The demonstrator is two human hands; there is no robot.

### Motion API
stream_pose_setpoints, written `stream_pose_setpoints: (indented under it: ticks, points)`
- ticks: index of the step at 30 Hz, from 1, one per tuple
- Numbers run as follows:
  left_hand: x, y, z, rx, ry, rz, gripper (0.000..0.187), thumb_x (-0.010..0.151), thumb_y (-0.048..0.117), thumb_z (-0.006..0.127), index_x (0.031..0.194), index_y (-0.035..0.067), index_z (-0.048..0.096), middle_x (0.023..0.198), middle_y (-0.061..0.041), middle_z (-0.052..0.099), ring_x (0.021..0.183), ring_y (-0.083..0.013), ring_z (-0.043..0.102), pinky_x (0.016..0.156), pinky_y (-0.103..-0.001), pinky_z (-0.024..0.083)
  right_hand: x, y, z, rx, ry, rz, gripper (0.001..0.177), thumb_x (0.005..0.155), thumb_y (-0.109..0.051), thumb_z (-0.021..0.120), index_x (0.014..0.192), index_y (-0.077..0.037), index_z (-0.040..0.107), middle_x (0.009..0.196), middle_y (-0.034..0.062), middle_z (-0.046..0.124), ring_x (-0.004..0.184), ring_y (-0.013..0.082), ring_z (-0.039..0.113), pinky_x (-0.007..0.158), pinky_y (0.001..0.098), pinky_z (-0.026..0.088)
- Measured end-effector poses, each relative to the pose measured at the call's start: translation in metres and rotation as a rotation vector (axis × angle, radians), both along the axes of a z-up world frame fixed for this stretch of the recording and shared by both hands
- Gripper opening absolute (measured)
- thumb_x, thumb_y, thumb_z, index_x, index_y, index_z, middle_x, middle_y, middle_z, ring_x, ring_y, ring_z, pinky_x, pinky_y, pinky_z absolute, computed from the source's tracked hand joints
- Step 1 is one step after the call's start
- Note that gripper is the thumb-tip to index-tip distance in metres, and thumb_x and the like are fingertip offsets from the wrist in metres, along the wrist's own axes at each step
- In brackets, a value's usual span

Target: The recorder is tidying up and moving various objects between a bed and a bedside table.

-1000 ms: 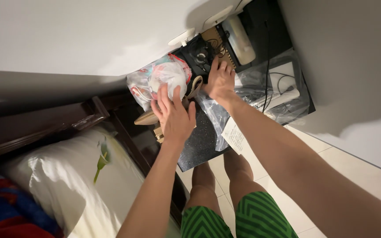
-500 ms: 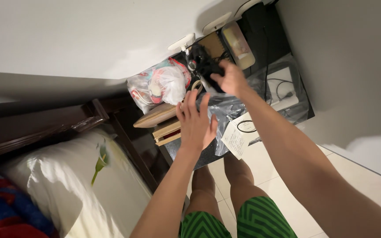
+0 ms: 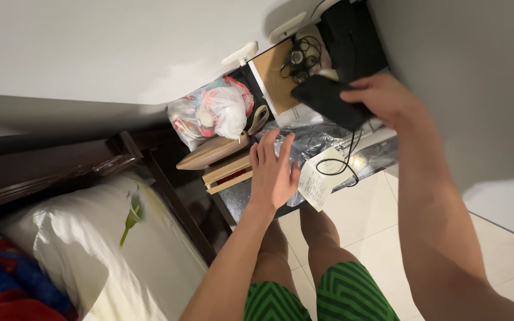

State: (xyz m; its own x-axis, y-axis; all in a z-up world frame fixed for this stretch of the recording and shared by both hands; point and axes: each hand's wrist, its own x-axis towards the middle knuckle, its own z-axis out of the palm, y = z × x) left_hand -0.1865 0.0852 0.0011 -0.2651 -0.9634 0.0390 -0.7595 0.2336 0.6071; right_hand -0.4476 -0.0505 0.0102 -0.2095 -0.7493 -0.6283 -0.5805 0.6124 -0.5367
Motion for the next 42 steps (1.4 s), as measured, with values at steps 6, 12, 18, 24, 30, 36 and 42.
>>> stream_pose_setpoints:
  ticks: [6, 12, 18, 24, 30, 36, 42]
  points:
    - [-0.009, 0.006, 0.01, 0.061, 0.267, 0.131, 0.057, 0.099, 0.017, 0.067, 0.149, 0.004, 0.042, 0.148, -0.024, 0.042, 0.137, -0.0416, 0.043, 0.117, -0.054, 0.033, -0.015, 0.04, 0.012, 0.226, -0.158, 0.04, 0.057, 0.084, -0.026, 0.077, 0.137, -0.007, 0.065, 0.114, 0.0092, 0.07, 0.099, 0.0161, 0.064, 0.077, 0.0299, 0.05]
    - [-0.001, 0.018, 0.022, 0.361, 0.368, 0.412, 0.045, 0.1, 0.021, 0.062, 0.14, 0.008, 0.05, 0.141, -0.021, 0.053, 0.121, -0.042, 0.06, 0.098, -0.044, 0.051, 0.004, 0.089, 0.0, 0.402, -0.588, 0.185, 0.065, 0.071, -0.01, 0.078, 0.135, -0.013, 0.071, 0.091, 0.0187, 0.067, 0.083, 0.0261, 0.058, 0.071, 0.0383, 0.048]
    - [0.048, 0.054, -0.01, 0.956, 0.624, 0.801, 0.05, 0.094, 0.026, 0.066, 0.141, 0.014, 0.056, 0.114, -0.009, 0.069, 0.086, -0.0237, 0.069, 0.057, -0.037, 0.057, 0.068, 0.118, -0.026, 0.321, -0.716, 0.208, 0.056, 0.069, -0.012, 0.08, 0.125, -0.01, 0.073, 0.122, 0.0028, 0.073, 0.113, 0.0178, 0.066, 0.095, 0.0293, 0.052]
    - [0.09, 0.094, -0.046, 1.086, 0.698, 1.039, 0.055, 0.097, 0.032, 0.064, 0.147, 0.015, 0.047, 0.124, -0.009, 0.069, 0.088, -0.0197, 0.067, 0.059, -0.032, 0.057, 0.122, 0.141, -0.074, 0.361, -0.428, 0.088, 0.065, 0.068, -0.018, 0.088, 0.126, -0.006, 0.063, 0.114, 0.0127, 0.072, 0.102, 0.0231, 0.069, 0.087, 0.0358, 0.055]
    - [0.115, 0.119, -0.084, 1.226, 0.646, 1.111, 0.064, 0.097, 0.03, 0.065, 0.155, 0.019, 0.04, 0.14, -0.012, 0.06, 0.11, -0.0231, 0.067, 0.075, -0.036, 0.067, 0.157, 0.154, -0.108, 0.596, -0.447, 0.195, 0.056, 0.075, -0.018, 0.08, 0.124, 0.004, 0.065, 0.106, 0.0174, 0.073, 0.096, 0.0303, 0.074, 0.081, 0.0446, 0.062]
    - [0.123, 0.102, -0.117, 1.121, 0.62, 1.22, 0.063, 0.093, 0.021, 0.067, 0.152, 0.019, 0.044, 0.15, -0.009, 0.052, 0.119, -0.0273, 0.066, 0.075, -0.038, 0.063, 0.181, 0.179, -0.169, 0.201, -0.09, 0.397, 0.071, 0.085, -0.026, 0.083, 0.14, 0.0, 0.045, 0.12, 0.0263, 0.067, 0.112, 0.0425, 0.066, 0.097, 0.0447, 0.054]
    - [0.119, 0.1, -0.15, 1.002, 0.032, 1.03, 0.105, 0.071, 0.032, 0.094, 0.153, 0.011, 0.03, 0.144, -0.019, 0.044, 0.128, -0.0385, 0.054, 0.104, -0.045, 0.051, 0.203, 0.187, -0.165, 0.082, 0.051, 0.287, 0.072, 0.083, -0.02, 0.082, 0.14, 0.002, 0.043, 0.132, 0.0297, 0.054, 0.119, 0.0439, 0.059, 0.103, 0.0445, 0.049]
